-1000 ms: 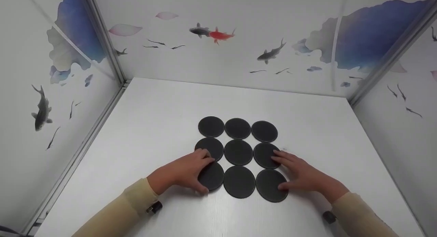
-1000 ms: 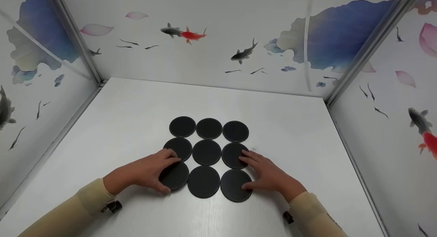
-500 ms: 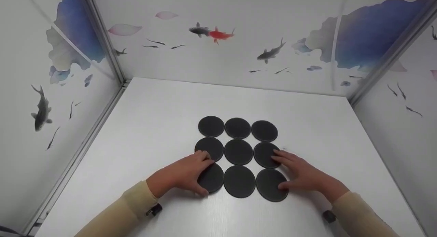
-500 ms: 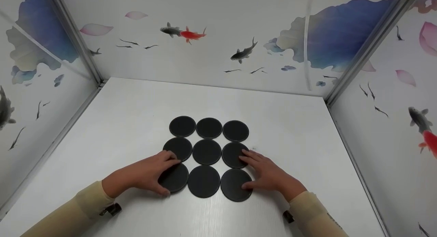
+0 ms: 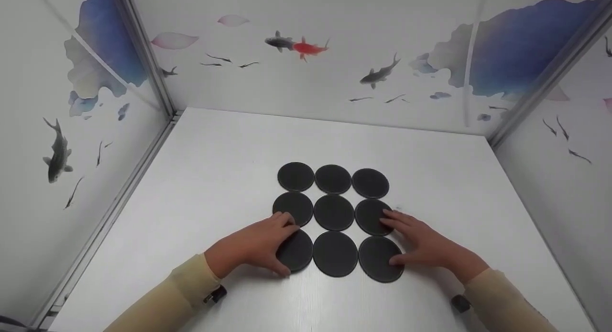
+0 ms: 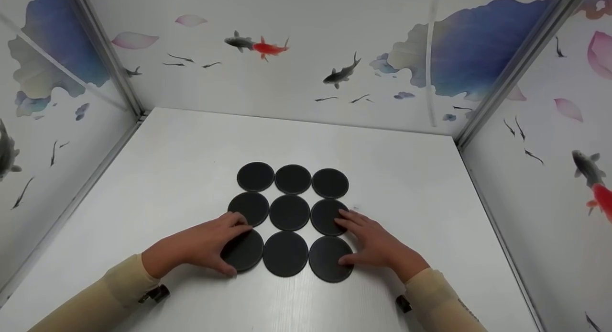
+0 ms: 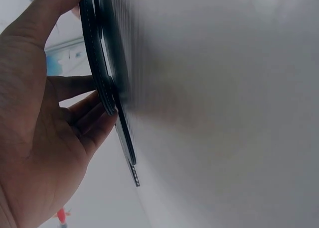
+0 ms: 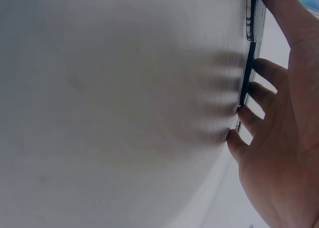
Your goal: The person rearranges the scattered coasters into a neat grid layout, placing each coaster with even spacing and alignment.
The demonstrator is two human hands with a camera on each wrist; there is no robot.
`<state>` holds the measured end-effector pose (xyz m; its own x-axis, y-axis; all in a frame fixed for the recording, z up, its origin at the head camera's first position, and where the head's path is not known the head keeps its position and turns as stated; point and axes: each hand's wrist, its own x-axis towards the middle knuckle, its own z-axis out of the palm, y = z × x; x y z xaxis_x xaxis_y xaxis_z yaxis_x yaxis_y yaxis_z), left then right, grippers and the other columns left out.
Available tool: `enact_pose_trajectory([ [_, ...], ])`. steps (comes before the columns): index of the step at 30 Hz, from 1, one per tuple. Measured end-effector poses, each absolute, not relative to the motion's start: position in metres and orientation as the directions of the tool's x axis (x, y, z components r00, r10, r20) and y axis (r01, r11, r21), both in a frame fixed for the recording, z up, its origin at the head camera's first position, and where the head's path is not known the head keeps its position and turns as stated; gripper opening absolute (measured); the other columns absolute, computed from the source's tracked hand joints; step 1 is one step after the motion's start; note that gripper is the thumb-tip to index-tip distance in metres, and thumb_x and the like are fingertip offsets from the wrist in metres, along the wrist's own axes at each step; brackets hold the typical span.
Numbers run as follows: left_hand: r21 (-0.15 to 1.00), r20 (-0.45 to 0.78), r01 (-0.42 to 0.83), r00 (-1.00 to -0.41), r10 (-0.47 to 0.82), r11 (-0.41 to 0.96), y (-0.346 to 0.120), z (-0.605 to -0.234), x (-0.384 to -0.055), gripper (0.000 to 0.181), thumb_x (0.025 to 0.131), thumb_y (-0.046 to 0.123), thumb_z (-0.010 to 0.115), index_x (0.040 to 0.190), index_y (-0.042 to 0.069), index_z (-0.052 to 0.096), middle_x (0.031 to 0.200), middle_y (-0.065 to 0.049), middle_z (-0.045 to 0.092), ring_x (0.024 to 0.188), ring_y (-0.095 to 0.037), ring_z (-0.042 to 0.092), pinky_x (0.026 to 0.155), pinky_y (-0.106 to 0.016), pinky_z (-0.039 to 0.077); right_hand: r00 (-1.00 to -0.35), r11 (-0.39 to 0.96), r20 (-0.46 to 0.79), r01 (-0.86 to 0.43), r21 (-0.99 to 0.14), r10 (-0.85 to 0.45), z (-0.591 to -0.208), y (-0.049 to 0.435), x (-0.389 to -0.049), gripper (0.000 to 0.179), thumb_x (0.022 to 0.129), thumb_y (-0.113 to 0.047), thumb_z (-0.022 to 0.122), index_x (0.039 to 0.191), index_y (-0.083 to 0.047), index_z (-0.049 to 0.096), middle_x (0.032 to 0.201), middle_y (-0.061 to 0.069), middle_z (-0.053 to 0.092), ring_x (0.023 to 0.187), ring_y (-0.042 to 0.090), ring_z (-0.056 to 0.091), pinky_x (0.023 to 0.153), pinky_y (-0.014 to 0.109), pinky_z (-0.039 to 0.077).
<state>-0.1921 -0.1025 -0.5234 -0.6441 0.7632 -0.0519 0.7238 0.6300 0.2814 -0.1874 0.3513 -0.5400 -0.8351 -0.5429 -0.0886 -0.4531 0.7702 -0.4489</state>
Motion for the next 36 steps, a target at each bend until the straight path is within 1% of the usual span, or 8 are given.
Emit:
enact_pose_trajectory([
  [6,0.270,-0.040,0.732,-0.640,0.767,0.625,-0.1036,-0.5228,-0.1939,0.102,0.066,0.064,0.085,0.145,0.010,0.052,0.134,-0.001,0.043,0.115,-0.014,0.046,0.098,-0.031,0.048,-0.832,0.773,-0.091,-0.460,-0.437,-0.547,-0.5383,0.3511,-0.1885,0.098,0.076,-0.063,0.081,0.157,-0.028,0.039,0.167,-0.005,0.022,0.154,0.030,0.017,0.118,0.059,0.024],
  [13,0.270,-0.027,0.740,-0.634,0.773,0.616,-0.1039,-0.5237,-0.1922,0.101,0.066,0.063,0.085,0.144,0.009,0.053,0.133,-0.001,0.043,0.113,-0.015,0.048,0.097,-0.031,0.049,-0.836,0.780,-0.100,-0.451,-0.434,-0.539,-0.5385,0.3504,-0.1873,0.099,0.075,-0.064,0.081,0.157,-0.029,0.038,0.167,-0.006,0.022,0.154,0.030,0.017,0.118,0.060,0.024],
  [20,0.246,-0.026,0.747,-0.632,0.775,0.617,-0.1027,-0.5274,-0.1918,0.100,0.067,0.064,0.084,0.144,0.009,0.052,0.135,-0.002,0.043,0.115,-0.015,0.046,0.097,-0.031,0.049,-0.832,0.764,-0.079,-0.462,-0.451,-0.550,-0.5379,0.3510,-0.1866,0.097,0.076,-0.060,0.082,0.157,-0.027,0.039,0.167,-0.004,0.023,0.153,0.030,0.018,0.118,0.060,0.024],
  [29,0.231,-0.035,0.747,-0.634,0.773,0.623,-0.1007,-0.5302,-0.1909,0.099,0.067,0.063,0.085,0.144,0.009,0.052,0.135,-0.002,0.042,0.115,-0.015,0.046,0.097,-0.032,0.050,-0.836,0.771,-0.079,-0.460,-0.440,-0.543,-0.5442,0.3529,-0.1874,0.099,0.075,-0.065,0.080,0.157,-0.029,0.039,0.167,-0.005,0.023,0.154,0.030,0.018,0.117,0.061,0.024],
  [36,0.242,-0.031,0.743,-0.637,0.771,0.624,-0.1007,-0.5310,-0.1905,0.098,0.067,0.063,0.085,0.143,0.009,0.053,0.135,-0.001,0.042,0.114,-0.015,0.047,0.096,-0.033,0.050,-0.833,0.764,-0.077,-0.461,-0.452,-0.548,-0.5430,0.3534,-0.1870,0.098,0.076,-0.063,0.081,0.157,-0.029,0.038,0.167,-0.005,0.022,0.154,0.031,0.017,0.118,0.061,0.023],
])
